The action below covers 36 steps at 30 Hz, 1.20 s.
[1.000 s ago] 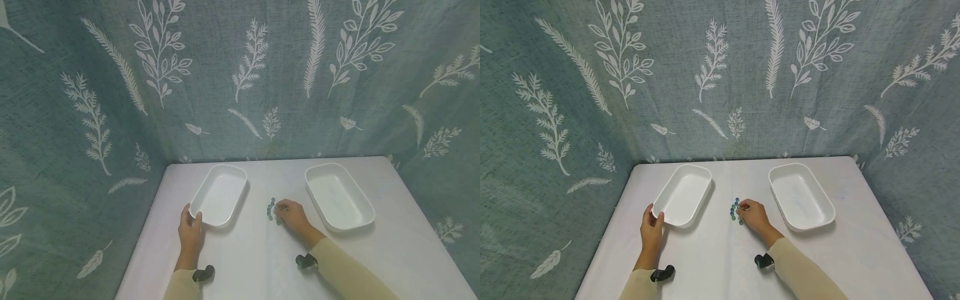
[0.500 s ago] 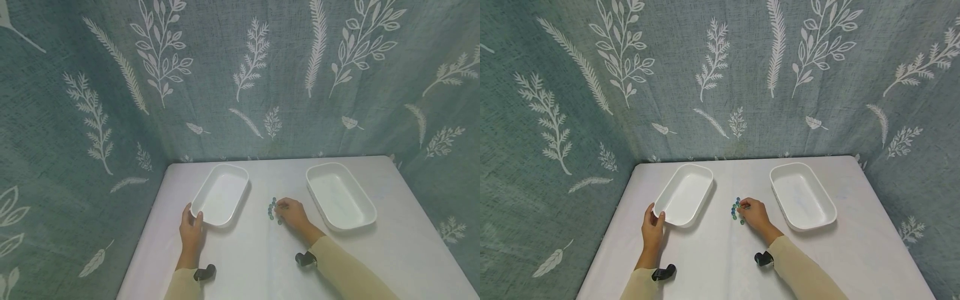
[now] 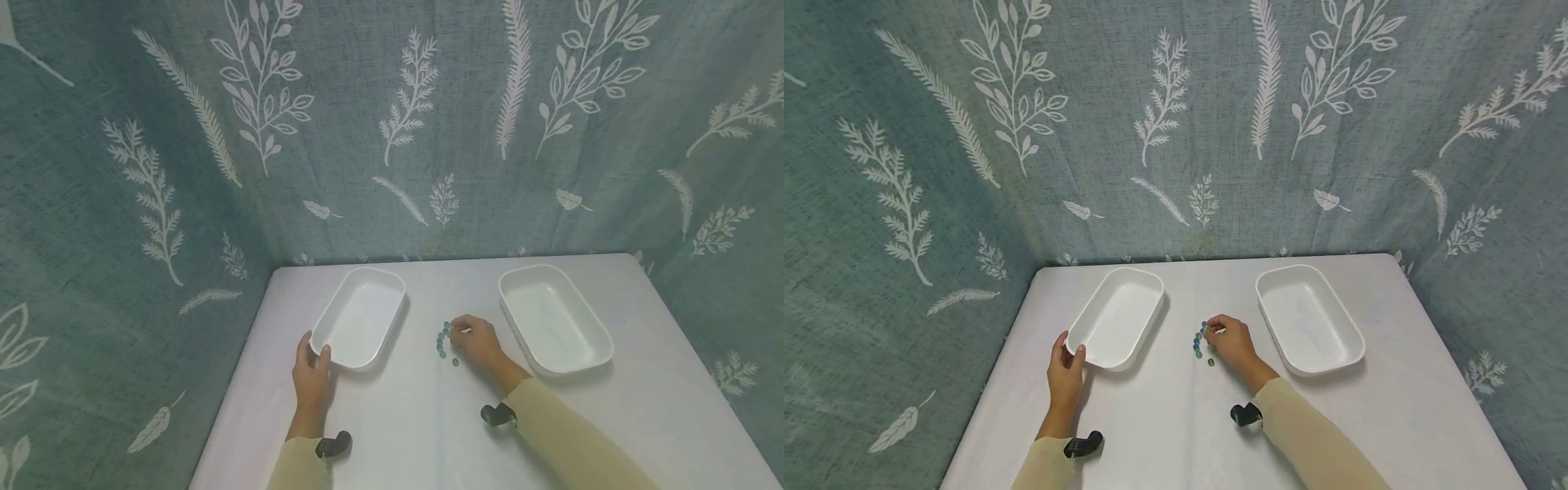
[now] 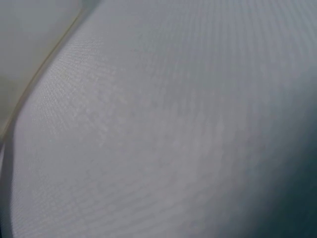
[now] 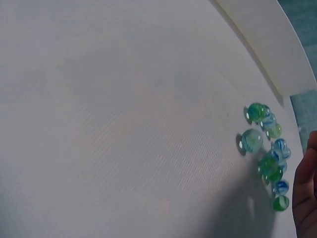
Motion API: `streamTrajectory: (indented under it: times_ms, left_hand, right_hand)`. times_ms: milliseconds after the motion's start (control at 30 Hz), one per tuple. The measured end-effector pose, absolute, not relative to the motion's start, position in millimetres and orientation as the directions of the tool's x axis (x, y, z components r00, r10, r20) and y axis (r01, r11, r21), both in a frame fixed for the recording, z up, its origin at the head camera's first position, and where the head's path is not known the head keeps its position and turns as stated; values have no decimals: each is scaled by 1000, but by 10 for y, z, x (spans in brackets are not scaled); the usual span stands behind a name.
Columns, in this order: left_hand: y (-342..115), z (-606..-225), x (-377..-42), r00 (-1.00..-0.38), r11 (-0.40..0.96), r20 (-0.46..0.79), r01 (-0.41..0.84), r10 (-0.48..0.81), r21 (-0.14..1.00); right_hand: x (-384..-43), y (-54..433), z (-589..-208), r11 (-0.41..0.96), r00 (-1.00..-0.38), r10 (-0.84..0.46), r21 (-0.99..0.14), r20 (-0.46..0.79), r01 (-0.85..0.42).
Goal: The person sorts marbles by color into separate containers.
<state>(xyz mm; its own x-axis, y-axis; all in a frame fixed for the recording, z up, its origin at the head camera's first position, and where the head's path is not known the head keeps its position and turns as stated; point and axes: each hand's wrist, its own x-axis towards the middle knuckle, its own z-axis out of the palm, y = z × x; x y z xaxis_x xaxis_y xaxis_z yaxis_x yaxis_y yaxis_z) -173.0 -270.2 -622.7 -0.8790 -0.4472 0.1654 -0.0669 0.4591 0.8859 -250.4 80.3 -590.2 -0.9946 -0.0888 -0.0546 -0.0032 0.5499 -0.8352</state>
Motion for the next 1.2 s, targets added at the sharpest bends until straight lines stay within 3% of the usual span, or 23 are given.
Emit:
streamTrajectory:
  times_ms: [733, 1200]
  left_hand:
    - [-2751, -6277, -1773, -882, 450, 165, -60, -442, 891]
    - [-2772, -6290, -1785, -879, 445, 144, -84, -455, 891]
  right_hand:
    - [-2696, 258, -5723, 506, -982, -176, -862, -70, -29]
    - [-2841, -77, -5640, 467, -978, -209, -880, -17, -85]
